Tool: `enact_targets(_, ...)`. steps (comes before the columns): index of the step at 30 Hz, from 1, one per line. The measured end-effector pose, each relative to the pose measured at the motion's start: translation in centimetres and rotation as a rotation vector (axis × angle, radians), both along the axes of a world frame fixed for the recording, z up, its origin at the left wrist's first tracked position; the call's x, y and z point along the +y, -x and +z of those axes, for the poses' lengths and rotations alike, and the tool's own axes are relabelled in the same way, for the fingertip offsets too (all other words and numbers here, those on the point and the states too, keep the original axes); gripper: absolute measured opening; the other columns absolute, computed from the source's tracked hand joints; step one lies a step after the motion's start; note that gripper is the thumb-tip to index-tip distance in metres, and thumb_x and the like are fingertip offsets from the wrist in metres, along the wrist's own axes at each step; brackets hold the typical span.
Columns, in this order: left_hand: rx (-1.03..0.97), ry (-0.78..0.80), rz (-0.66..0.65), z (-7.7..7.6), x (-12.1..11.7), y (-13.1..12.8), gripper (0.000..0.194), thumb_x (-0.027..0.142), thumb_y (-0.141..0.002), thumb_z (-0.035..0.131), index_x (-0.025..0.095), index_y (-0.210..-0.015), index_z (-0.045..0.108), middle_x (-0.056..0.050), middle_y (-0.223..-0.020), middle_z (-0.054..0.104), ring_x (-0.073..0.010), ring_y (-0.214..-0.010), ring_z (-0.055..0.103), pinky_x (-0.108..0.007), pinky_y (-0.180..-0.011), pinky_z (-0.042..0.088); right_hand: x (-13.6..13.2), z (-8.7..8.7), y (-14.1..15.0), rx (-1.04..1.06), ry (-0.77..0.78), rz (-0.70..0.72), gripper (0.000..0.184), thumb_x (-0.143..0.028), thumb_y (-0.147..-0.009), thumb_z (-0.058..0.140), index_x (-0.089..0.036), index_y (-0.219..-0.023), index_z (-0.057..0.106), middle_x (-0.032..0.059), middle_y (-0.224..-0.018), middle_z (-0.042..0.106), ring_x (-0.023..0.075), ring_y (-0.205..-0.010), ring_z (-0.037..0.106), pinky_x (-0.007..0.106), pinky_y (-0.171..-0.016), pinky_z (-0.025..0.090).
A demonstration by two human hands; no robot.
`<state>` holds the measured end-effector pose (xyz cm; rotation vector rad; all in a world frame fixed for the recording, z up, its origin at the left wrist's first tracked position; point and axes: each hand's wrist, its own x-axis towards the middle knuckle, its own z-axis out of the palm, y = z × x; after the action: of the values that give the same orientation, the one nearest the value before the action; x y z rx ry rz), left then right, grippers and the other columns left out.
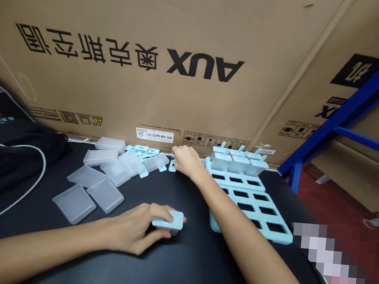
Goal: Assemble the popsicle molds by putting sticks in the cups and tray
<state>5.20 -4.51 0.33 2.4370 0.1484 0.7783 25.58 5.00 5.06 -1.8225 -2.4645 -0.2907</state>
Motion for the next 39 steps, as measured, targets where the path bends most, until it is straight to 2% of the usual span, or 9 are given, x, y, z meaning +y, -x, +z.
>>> enact_targets(3,0.016,0.024,0.024,0.0,0.0,0.0,0.036,0.023,-0.093,0.055,0.025,-0.121,0.032,-0.009,-0.115,0.066,-0.0215,-0.101,0.068,-0.033,-0.084,0.054,-0.2,0.7,-0.6,0.041,0.022,0.01,0.019,-0.018,-0.083,0.054,-0.017,-0.101,0.06,0.0082,-0.099,0.067,0.0221,-0.092,0.059,0.029,-0.073,0.037)
enact_targets(8,-0.033,-0.004,-0.047,-0.3,0.1,-0.2,0.035,0.019,-0.093,0.053,0.025,-0.119,0.031,-0.009,-0.113,0.065,-0.0225,-0.106,0.066,-0.032,-0.084,0.055,-0.9,0.8,0.6,0.071,0.002,0.117,0.022,-0.027,-0.085,0.055,-0.016,-0.103,0.062,0.0092,-0.105,0.066,0.0248,-0.103,0.054,0.034,-0.084,0.038)
enact_targets(13,-0.029,-0.036,-0.094,-0.2,0.3,-0.3,0.035,0.014,-0.092,0.052,0.026,-0.117,0.031,-0.009,-0.118,0.063,-0.0217,-0.11,0.064,-0.033,-0.086,0.054,-0.1,0.7,2.9,0.112,0.052,0.187,0.034,-0.018,-0.089,0.041,-0.015,-0.117,0.06,0.0101,-0.118,0.063,0.024,-0.112,0.051,0.034,-0.088,0.039)
enact_targets(17,-0.007,-0.103,-0.132,0.3,0.5,-0.2,0.037,0.006,-0.09,0.046,0.028,-0.115,0.03,-0.007,-0.131,0.057,-0.0192,-0.112,0.063,-0.035,-0.091,0.052,1.8,1.2,3.9,0.055,0.212,0.198,0.037,-0.015,-0.091,0.034,-0.015,-0.117,0.062,0.0101,-0.118,0.064,0.0231,-0.108,0.055,0.031,-0.083,0.042)
enact_targets(24,0.002,-0.067,-0.122,0.4,0.6,-0.3,0.032,0.009,-0.091,0.046,0.027,-0.114,0.033,-0.007,-0.13,0.058,-0.0186,-0.112,0.063,-0.034,-0.092,0.051,4.8,2.1,5.0,-0.025,0.347,0.133,0.025,-0.018,-0.085,0.052,-0.015,-0.102,0.07,0.0124,-0.108,0.067,0.0227,-0.092,0.063,0.029,-0.072,0.045)
enact_targets(28,0.0,-0.027,-0.119,0.2,0.7,-0.3,0.03,0.011,-0.092,0.048,0.027,-0.114,0.035,-0.006,-0.129,0.058,-0.0177,-0.112,0.063,-0.032,-0.092,0.05,6.0,2.4,5.7,-0.065,0.406,0.109,0.029,-0.025,-0.077,0.066,-0.017,-0.104,0.071,0.011,-0.108,0.067,0.0235,-0.09,0.063,0.029,-0.068,0.048)
enact_targets(31,-0.003,0.005,-0.124,0.1,0.8,-0.2,0.028,0.012,-0.092,0.048,0.026,-0.114,0.036,-0.008,-0.129,0.059,-0.0176,-0.112,0.063,-0.032,-0.092,0.05,6.4,2.4,6.1,-0.086,0.401,0.118,0.034,-0.028,-0.074,0.072,-0.015,-0.106,0.071,0.0121,-0.109,0.067,0.0243,-0.093,0.063,0.03,-0.07,0.049)
enact_targets(34,0.0,0.039,-0.119,0.0,0.9,-0.2,0.026,0.014,-0.094,0.048,0.024,-0.115,0.037,-0.01,-0.128,0.059,-0.0189,-0.112,0.062,-0.034,-0.092,0.05,6.3,2.1,6.4,-0.113,0.35,0.145,0.029,-0.015,-0.075,0.064,-0.012,-0.103,0.07,0.0147,-0.106,0.067,0.0256,-0.095,0.062,0.032,-0.072,0.049)
enact_targets(39,0.026,0.081,-0.013,-0.1,0.9,-0.2,0.028,0.022,-0.095,0.05,0.023,-0.119,0.035,-0.01,-0.116,0.063,-0.0211,-0.106,0.064,-0.035,-0.088,0.051,5.3,2.1,6.1,-0.148,0.274,0.165,0.026,-0.01,-0.076,0.058,-0.01,-0.099,0.069,0.0165,-0.101,0.067,0.0273,-0.094,0.062,0.034,-0.072,0.048)
